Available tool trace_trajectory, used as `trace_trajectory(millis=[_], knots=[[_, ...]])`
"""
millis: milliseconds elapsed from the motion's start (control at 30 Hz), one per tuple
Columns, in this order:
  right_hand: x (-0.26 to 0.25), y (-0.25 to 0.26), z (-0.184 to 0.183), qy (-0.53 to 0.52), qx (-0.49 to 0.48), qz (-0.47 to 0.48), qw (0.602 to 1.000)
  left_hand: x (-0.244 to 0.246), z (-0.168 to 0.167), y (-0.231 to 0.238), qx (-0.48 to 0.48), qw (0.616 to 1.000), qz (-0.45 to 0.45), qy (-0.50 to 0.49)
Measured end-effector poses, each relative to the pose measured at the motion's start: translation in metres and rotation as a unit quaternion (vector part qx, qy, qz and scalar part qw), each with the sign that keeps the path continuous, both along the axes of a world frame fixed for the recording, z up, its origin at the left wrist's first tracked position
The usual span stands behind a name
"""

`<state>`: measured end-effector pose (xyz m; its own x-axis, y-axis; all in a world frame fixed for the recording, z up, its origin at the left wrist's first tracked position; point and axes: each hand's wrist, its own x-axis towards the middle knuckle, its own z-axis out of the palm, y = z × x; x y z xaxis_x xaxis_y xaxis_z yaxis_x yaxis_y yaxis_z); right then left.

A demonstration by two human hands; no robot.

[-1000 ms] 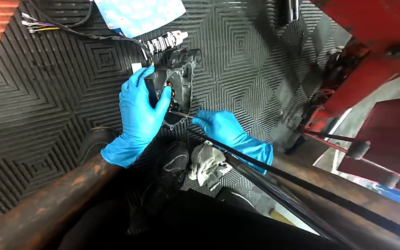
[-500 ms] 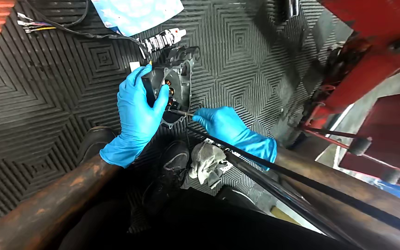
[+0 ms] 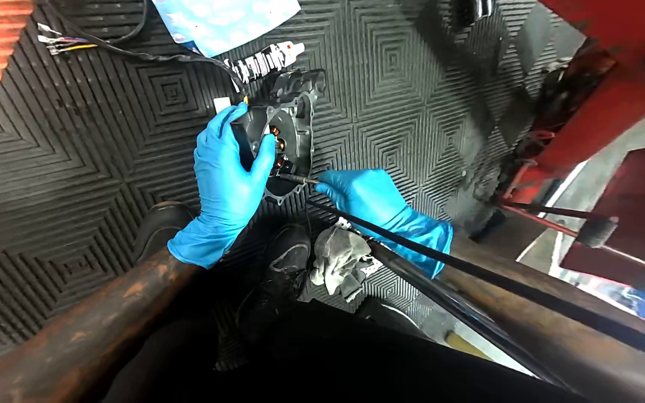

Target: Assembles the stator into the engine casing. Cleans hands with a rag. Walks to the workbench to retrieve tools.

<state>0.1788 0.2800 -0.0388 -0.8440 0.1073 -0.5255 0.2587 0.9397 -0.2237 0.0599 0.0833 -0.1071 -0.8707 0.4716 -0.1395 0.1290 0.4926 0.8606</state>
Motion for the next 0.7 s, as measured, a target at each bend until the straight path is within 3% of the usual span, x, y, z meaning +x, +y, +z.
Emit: trace_trajectory(millis=[33,100,133,167,233,300,367,433,500,567,633,700], knots=[[-0.009,-0.003,0.006,-0.087,-0.043,-0.102,0.99,0.0,0.0,0.0,0.001,1.0,-0.001,-0.001],[-0.023,-0.006,0.011,-0.212,-0.146,-0.322,0.911,0.001,0.001,0.0,0.001,1.0,-0.002,-0.003],[-0.024,-0.006,0.011,-0.226,-0.171,-0.378,0.881,0.0,0.0,0.001,0.001,1.0,0.0,-0.002],[-0.023,-0.005,0.011,-0.217,-0.163,-0.377,0.886,-0.001,-0.003,0.003,0.003,1.0,0.006,0.0],[-0.017,-0.005,0.012,-0.156,-0.072,-0.236,0.956,-0.005,-0.011,0.007,0.006,1.0,0.027,0.006],[-0.003,-0.006,0.008,-0.015,0.014,-0.059,0.998,-0.005,-0.014,0.005,0.003,1.0,0.029,0.004],[0.005,-0.002,0.002,0.105,0.041,0.053,0.992,-0.006,-0.015,0.006,0.007,0.999,0.032,0.006],[0.008,0.001,-0.001,0.126,0.041,0.078,0.988,-0.005,-0.015,0.006,0.009,0.999,0.033,0.009],[0.007,-0.001,0.0,0.07,0.019,0.018,0.997,-0.005,-0.015,0.005,0.01,0.999,0.029,0.012],[-0.003,-0.005,0.008,-0.05,-0.029,-0.12,0.991,-0.006,-0.014,0.006,0.01,1.0,0.026,0.013],[-0.017,-0.007,0.012,-0.179,-0.102,-0.304,0.93,-0.005,-0.012,0.006,0.007,1.0,0.023,0.007],[-0.02,-0.01,0.014,-0.199,-0.131,-0.379,0.894,-0.003,-0.008,0.004,0.005,1.0,0.01,-0.001]])
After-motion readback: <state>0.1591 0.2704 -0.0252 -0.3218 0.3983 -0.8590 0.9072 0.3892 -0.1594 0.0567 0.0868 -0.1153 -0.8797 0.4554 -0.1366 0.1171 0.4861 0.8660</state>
